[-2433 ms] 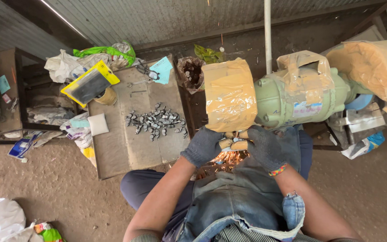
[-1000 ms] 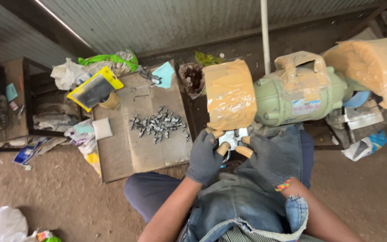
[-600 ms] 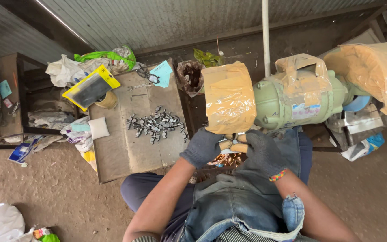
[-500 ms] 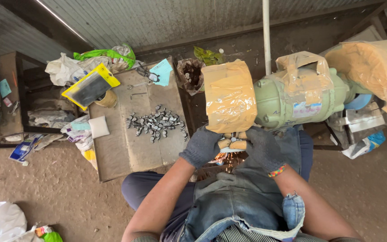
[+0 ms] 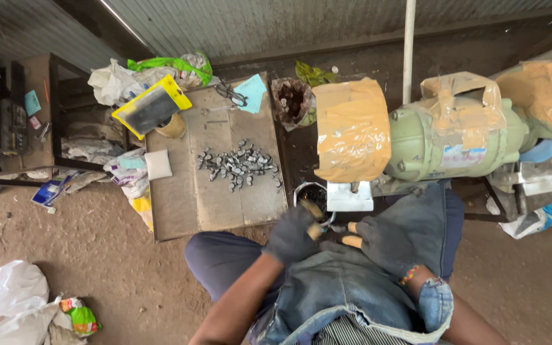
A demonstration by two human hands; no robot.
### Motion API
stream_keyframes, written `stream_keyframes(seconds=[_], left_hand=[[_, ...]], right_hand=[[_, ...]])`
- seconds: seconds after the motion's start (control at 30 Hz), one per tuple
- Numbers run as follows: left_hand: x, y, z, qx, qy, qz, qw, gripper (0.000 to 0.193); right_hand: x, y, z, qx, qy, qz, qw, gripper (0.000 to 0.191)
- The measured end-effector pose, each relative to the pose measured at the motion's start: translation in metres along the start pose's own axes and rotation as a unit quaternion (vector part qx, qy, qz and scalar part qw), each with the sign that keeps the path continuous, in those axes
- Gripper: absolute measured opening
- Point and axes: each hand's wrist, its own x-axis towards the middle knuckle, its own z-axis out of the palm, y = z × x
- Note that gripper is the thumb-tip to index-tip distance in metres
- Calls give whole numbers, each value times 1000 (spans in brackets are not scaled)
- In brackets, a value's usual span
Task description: The person sits on the floor at a bench grinder and grinds small metal castings one at a time, holding each piece against the spinning wheel with sparks flying, then places the ground piece onto a tray with a growing pile of finished pieces and picks up the next rough casting.
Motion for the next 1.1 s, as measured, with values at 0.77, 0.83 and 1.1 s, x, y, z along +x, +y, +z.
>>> stream_keyframes(seconds=[0.77,0.83,1.1], left_hand=[[-24,35,-26,-99,108,181,972,54],[-9,43,-32,-31,168,286,943,52],[63,29,-23,-33,202,133,970,32]], right_hand=[[19,-37,-49,306,-104,50,945,45],[21,-30,-55,438,-107,96,888,36],[34,-2,-28,87,119,102,984,31]])
